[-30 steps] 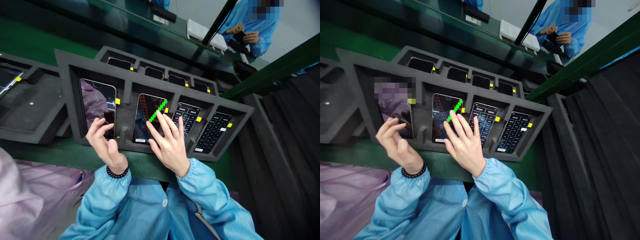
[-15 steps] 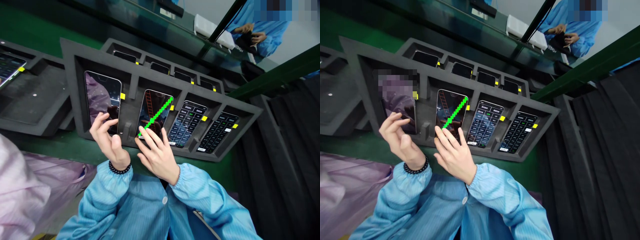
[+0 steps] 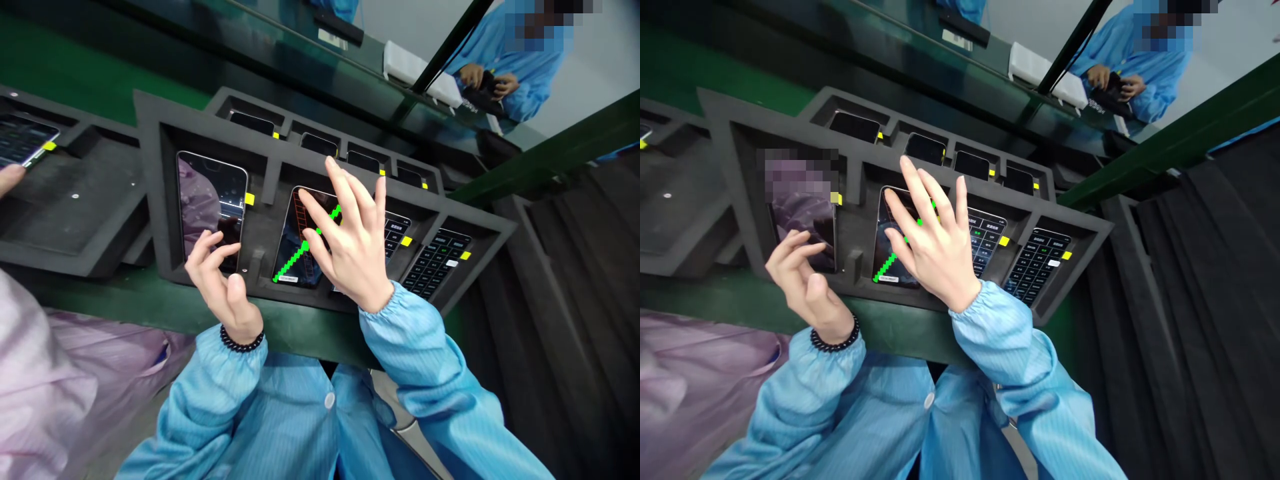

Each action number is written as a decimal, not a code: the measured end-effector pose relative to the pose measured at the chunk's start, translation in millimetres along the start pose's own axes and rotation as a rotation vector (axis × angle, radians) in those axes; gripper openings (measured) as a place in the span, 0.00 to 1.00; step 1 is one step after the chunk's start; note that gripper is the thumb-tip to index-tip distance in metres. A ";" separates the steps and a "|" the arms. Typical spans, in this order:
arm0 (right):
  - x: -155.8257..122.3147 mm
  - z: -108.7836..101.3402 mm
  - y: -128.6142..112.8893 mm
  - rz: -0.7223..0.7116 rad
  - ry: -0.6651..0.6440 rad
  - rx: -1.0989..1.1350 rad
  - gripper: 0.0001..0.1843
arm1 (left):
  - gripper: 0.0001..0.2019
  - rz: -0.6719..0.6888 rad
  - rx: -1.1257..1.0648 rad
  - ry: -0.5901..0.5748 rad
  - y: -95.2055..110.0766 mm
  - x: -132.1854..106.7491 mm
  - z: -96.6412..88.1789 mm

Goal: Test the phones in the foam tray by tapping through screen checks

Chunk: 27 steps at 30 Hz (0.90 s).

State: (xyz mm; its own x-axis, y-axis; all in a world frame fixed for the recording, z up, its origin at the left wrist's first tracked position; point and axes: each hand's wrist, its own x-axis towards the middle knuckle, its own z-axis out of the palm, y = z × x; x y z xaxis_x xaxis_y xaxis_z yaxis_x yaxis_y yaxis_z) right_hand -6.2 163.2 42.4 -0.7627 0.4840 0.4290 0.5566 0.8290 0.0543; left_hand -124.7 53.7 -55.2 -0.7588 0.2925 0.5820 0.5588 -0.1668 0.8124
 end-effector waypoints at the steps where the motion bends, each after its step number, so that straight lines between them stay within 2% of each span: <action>1: 3.4 1.0 -0.1 -0.002 -0.011 0.003 0.23 | 0.14 -0.006 0.013 -0.005 0.0 -0.1 -0.2; 5: 4.7 3.7 -3.1 -0.017 -0.024 0.000 0.23 | 0.15 -0.004 -0.007 0.007 -1.4 -0.3 0.3; 10: -12.0 2.7 -6.5 -0.073 0.012 -0.048 0.22 | 0.16 0.013 -0.075 0.014 -3.4 -0.5 1.6; 19: -59.3 9.0 -14.2 -0.077 -0.023 -0.028 0.22 | 0.15 0.019 -0.009 -0.015 -3.3 -0.6 -1.1; 27: -110.2 11.5 -24.0 -0.047 -0.097 -0.001 0.20 | 0.15 0.013 -0.059 0.009 -0.6 1.2 2.6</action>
State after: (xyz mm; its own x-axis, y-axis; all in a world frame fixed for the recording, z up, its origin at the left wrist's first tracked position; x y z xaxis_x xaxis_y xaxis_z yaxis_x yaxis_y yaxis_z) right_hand 60.7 93.1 -16.7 -0.8162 0.4699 0.3363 0.5199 0.8511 0.0727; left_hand -125.1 56.6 -55.0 -0.7550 0.2814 0.5923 0.5477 -0.2260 0.8056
